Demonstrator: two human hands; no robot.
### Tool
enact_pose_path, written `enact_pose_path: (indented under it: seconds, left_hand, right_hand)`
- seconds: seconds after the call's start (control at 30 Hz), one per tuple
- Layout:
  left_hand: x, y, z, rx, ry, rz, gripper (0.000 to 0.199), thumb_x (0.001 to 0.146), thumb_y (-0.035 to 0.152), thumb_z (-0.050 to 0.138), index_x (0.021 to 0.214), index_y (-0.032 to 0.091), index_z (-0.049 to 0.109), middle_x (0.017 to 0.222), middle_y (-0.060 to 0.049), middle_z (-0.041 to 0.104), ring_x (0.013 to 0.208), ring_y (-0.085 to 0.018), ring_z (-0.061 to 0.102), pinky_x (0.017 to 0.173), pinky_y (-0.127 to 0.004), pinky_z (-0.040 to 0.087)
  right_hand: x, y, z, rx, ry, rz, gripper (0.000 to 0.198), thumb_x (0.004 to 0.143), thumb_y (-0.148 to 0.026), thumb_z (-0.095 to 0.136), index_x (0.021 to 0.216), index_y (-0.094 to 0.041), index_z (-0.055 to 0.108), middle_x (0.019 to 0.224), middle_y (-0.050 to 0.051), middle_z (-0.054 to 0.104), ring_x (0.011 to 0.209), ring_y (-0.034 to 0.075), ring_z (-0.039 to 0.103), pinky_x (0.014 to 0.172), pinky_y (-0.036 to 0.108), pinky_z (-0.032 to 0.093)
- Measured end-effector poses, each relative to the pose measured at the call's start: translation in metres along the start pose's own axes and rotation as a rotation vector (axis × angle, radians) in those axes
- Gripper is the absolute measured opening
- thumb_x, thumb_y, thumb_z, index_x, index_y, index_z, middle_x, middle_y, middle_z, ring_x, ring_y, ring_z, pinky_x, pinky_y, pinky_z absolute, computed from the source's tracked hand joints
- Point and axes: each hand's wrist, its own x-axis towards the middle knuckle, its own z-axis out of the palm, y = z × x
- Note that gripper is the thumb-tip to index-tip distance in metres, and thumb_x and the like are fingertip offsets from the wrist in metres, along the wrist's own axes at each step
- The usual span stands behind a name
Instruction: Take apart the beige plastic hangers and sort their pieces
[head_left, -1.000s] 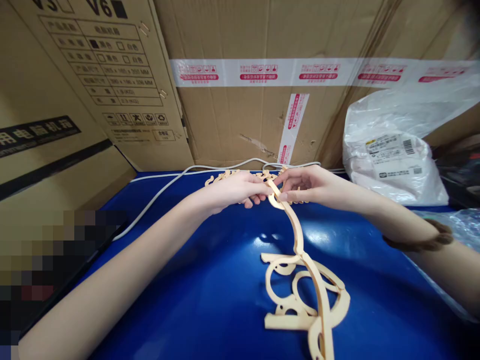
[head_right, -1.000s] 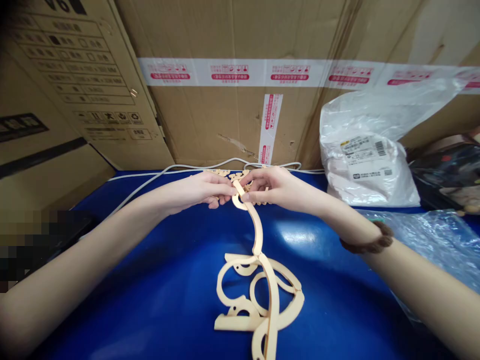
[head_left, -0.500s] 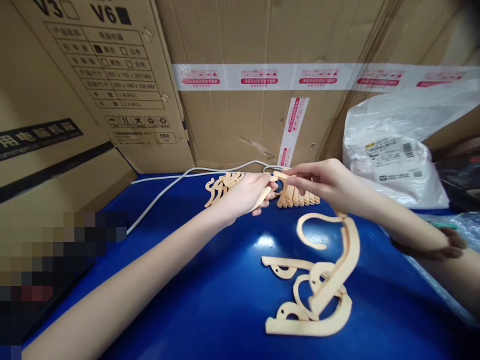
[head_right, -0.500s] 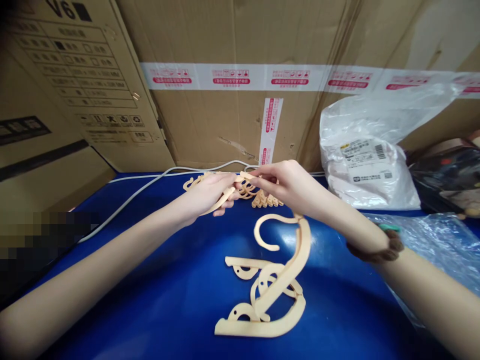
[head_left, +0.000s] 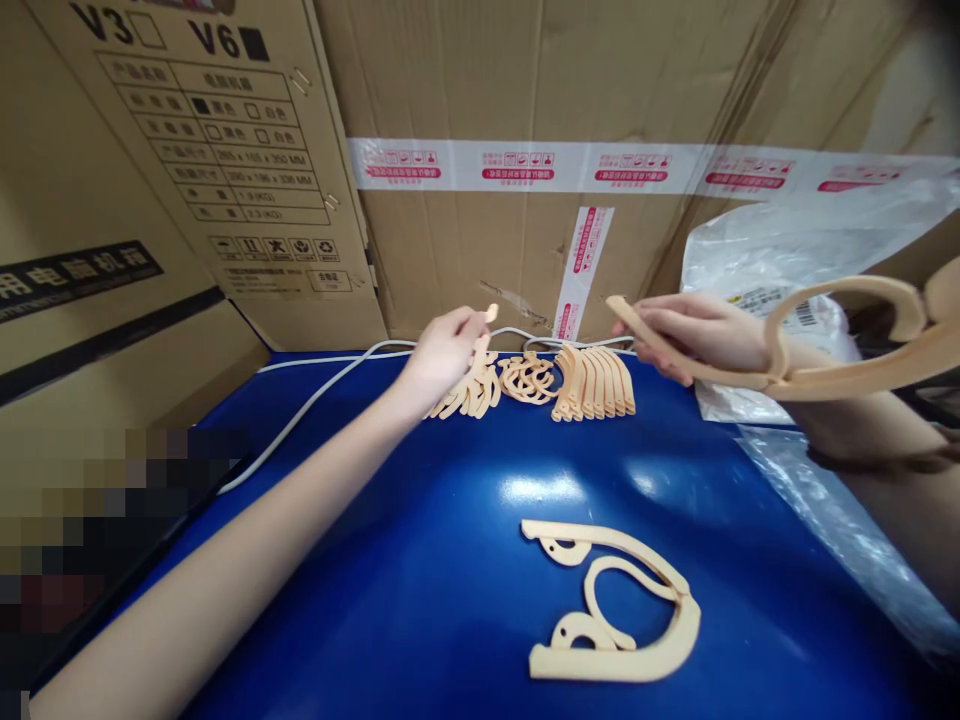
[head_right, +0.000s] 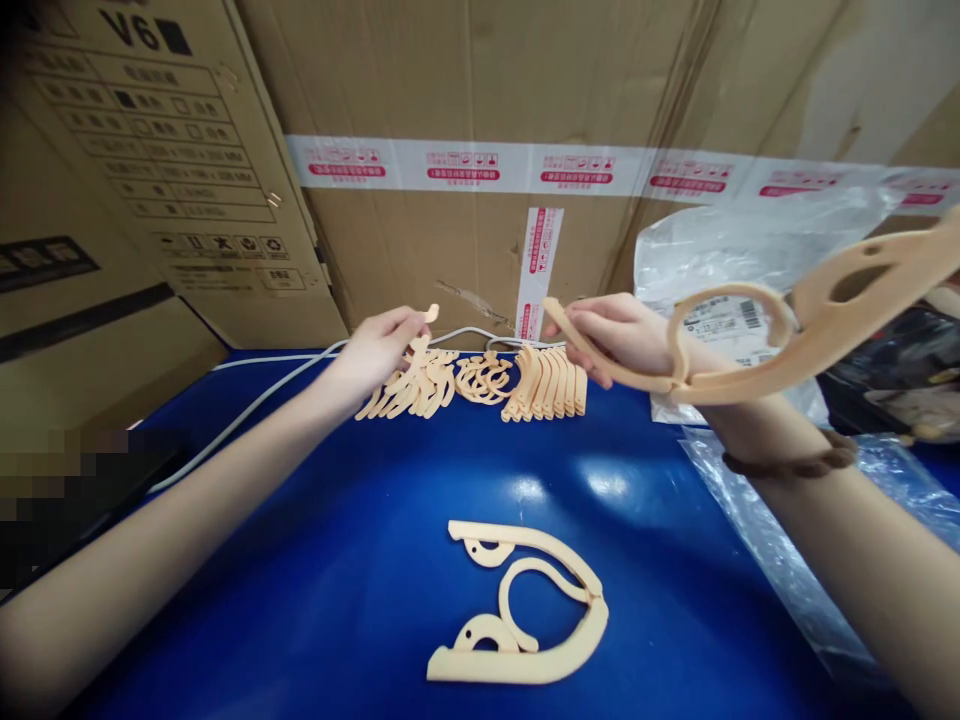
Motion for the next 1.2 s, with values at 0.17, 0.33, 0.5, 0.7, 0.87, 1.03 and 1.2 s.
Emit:
enact_pose_path:
  seconds: [0.17,0.33,0.5,0.7,0.87,1.03,1.2]
  left_hand:
    - [0.025,-0.026,-0.027,0.088,-0.087,-0.186,0.025,0.089,0.020,0.055,0.066,0.014,0.060,0.054,0.002,0.048,0.045,-0.010,0.043,0.047,-0.022,0.035]
    - [0.031,-0.047,-0.029,0.251,-0.086,-0.152,0.018,0.081,0.023,0.065,0.066,0.014,0.064,0.054,0.001,0.054,0.047,-0.012,0.048,0.049,-0.025,0.035]
    - [0.021,-0.049,-0.016,0.463,0.073,0.120,0.028,0.084,0.025,0.065,0.108,0.011,0.060,0.109,-0.014,0.064,0.104,-0.027,0.058,0.090,-0.041,0.045]
    - [0.004,-0.016,0.037,0.619,-0.239,0.556,0.035,0.093,0.033,0.059,0.125,0.018,0.056,0.127,-0.007,0.059,0.122,-0.024,0.046,0.105,-0.036,0.036]
    - [-0.001,-0.003,0.074,0.705,-0.389,0.646,0.055,0.087,0.050,0.063,0.129,0.014,0.057,0.128,-0.013,0.060,0.119,-0.031,0.049,0.102,-0.044,0.038]
    - [-0.008,-0.011,0.077,0.734,-0.489,0.677,0.066,0.091,0.052,0.057,0.140,0.010,0.047,0.145,-0.015,0.049,0.135,-0.030,0.039,0.113,-0.043,0.027]
    - [-0.019,-0.012,0.074,0.734,-0.492,0.650,0.058,0.094,0.039,0.058,0.141,0.008,0.045,0.147,-0.016,0.046,0.138,-0.030,0.037,0.115,-0.044,0.024]
  right_hand:
    - [0.010,0.003,-0.008,0.312,0.079,0.227,0.026,0.085,-0.038,0.058,0.094,-0.016,0.067,0.049,-0.004,0.044,0.033,0.006,0.031,0.032,0.024,0.018]
    - [0.014,0.005,0.005,0.425,0.065,0.295,0.024,0.086,-0.028,0.052,0.100,-0.013,0.066,0.048,-0.004,0.042,0.039,0.008,0.030,0.034,0.023,0.017]
    - [0.015,0.007,0.006,0.556,0.144,0.251,0.024,0.090,-0.022,0.045,0.102,-0.013,0.064,0.051,-0.004,0.041,0.042,0.007,0.028,0.038,0.022,0.022]
    - [0.013,0.000,-0.005,0.634,0.205,0.194,0.030,0.097,-0.019,0.031,0.104,-0.017,0.060,0.051,-0.006,0.039,0.038,0.006,0.025,0.037,0.021,0.019]
    - [0.012,-0.002,-0.007,0.619,0.229,0.182,0.029,0.096,-0.016,0.032,0.104,-0.015,0.060,0.050,-0.006,0.039,0.038,0.007,0.024,0.037,0.021,0.019]
    - [0.011,-0.002,-0.004,0.597,0.255,0.169,0.027,0.095,-0.021,0.037,0.105,-0.017,0.061,0.052,-0.005,0.041,0.040,0.008,0.025,0.038,0.022,0.019]
    - [0.010,-0.002,-0.001,0.585,0.264,0.172,0.025,0.093,-0.023,0.042,0.105,-0.017,0.063,0.054,-0.005,0.041,0.041,0.008,0.027,0.039,0.023,0.020]
